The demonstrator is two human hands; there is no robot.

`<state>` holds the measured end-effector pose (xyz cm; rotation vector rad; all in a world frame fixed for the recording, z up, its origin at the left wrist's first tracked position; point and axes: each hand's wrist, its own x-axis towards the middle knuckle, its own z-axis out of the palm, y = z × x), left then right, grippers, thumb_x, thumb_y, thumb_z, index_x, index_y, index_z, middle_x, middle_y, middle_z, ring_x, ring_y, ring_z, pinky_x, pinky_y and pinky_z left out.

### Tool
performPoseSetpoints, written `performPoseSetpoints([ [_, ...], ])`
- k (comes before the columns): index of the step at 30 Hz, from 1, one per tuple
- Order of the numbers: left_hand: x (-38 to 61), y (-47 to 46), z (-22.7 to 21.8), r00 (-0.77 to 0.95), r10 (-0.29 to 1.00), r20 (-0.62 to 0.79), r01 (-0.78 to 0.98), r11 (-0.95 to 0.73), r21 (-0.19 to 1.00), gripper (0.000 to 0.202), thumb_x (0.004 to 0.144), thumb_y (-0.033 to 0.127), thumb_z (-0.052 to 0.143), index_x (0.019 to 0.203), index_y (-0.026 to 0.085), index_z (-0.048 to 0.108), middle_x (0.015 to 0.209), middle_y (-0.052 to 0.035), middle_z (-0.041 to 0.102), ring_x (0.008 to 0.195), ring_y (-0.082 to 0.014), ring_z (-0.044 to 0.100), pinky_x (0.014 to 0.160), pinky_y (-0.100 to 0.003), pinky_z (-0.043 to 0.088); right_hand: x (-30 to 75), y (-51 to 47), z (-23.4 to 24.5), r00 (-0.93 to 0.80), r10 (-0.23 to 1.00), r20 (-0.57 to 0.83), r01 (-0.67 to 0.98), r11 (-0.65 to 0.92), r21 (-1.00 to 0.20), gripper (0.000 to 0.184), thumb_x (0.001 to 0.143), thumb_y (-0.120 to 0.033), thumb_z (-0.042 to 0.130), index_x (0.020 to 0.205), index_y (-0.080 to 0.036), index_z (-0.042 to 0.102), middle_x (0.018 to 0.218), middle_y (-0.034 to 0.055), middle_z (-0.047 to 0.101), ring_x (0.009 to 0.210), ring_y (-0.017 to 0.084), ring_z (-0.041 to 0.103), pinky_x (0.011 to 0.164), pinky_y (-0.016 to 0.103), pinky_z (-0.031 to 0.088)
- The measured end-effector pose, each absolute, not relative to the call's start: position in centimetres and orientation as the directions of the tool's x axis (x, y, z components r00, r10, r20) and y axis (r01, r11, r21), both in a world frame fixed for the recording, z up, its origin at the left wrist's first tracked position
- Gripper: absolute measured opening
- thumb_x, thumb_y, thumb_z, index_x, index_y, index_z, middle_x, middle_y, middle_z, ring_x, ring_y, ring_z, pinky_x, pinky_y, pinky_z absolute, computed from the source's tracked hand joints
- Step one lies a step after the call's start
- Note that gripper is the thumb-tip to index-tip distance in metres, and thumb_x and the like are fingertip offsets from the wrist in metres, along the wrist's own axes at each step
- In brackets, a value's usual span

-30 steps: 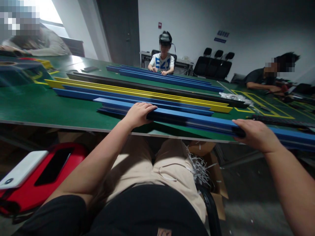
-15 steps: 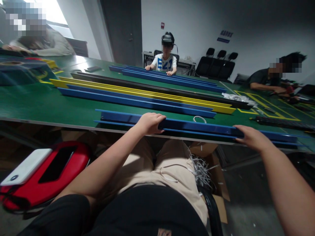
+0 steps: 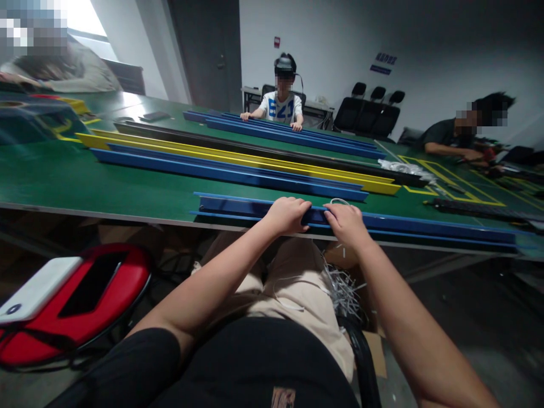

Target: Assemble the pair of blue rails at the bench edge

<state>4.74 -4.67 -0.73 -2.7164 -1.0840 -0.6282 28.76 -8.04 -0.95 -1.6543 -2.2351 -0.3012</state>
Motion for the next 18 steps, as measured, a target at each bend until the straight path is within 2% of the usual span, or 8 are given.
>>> performPoseSetpoints([
  [2,5.0,-4.7,-0.5,0.665,0.612,0.427,0.672,-0.741,0.014,0.062,0.076,0.053,0.074,0.126,0.020,0.058,0.113,-0.0099,0.071,0.102,-0.0291,0.067,0.084,-0.039,0.047,26.3,-8.0,-2.0,-0.156,0.832,0.532,0.975,0.216,-0.053,0.043,0.104,-0.042,0.031,0.114,-0.023,0.067,0.117,0.0092,0.072,0.112,0.025,0.059,0.105,0.044,0.028],
  [5,3.9,-4.7,-0.3,0.688,0.591,0.420,0.650,-0.760,0.005,0.068,0.077,0.052,0.075,0.134,0.022,0.054,0.120,-0.0090,0.070,0.109,-0.0280,0.065,0.090,-0.038,0.044,25.5,-7.7,-2.9,-0.094,0.780,0.619,0.985,0.164,-0.057,0.038,0.102,-0.039,0.035,0.102,-0.021,0.068,0.106,0.0093,0.073,0.105,0.024,0.059,0.101,0.041,0.028],
  [8,1.0,-4.5,-0.3,0.664,0.629,0.405,0.688,-0.726,0.001,0.077,0.073,0.052,0.078,0.139,0.025,0.050,0.123,-0.0080,0.068,0.112,-0.0281,0.063,0.093,-0.039,0.042,26.7,-7.5,-3.0,-0.085,0.777,0.624,0.987,0.151,-0.053,0.036,0.101,-0.037,0.037,0.097,-0.020,0.068,0.103,0.0087,0.074,0.100,0.024,0.060,0.098,0.039,0.028],
  [12,-3.4,-4.3,-0.7,0.592,0.705,0.391,0.765,-0.645,0.005,0.079,0.068,0.060,0.080,0.134,0.025,0.053,0.118,-0.0088,0.070,0.111,-0.0300,0.063,0.095,-0.040,0.040,29.6,-7.5,-2.9,-0.042,0.802,0.596,0.993,0.097,-0.060,0.036,0.099,-0.034,0.036,0.098,-0.019,0.070,0.102,0.0088,0.074,0.098,0.023,0.060,0.097,0.037,0.029],
  [18,-4.5,-4.5,-1.3,0.548,0.723,0.422,0.799,-0.602,-0.006,0.065,0.072,0.061,0.077,0.121,0.023,0.059,0.113,-0.0105,0.070,0.109,-0.0308,0.062,0.093,-0.041,0.040,32.5,-7.5,-2.0,0.014,0.853,0.522,0.999,0.015,-0.052,0.036,0.096,-0.034,0.039,0.096,-0.019,0.072,0.099,0.0108,0.073,0.096,0.025,0.060,0.095,0.038,0.032],
])
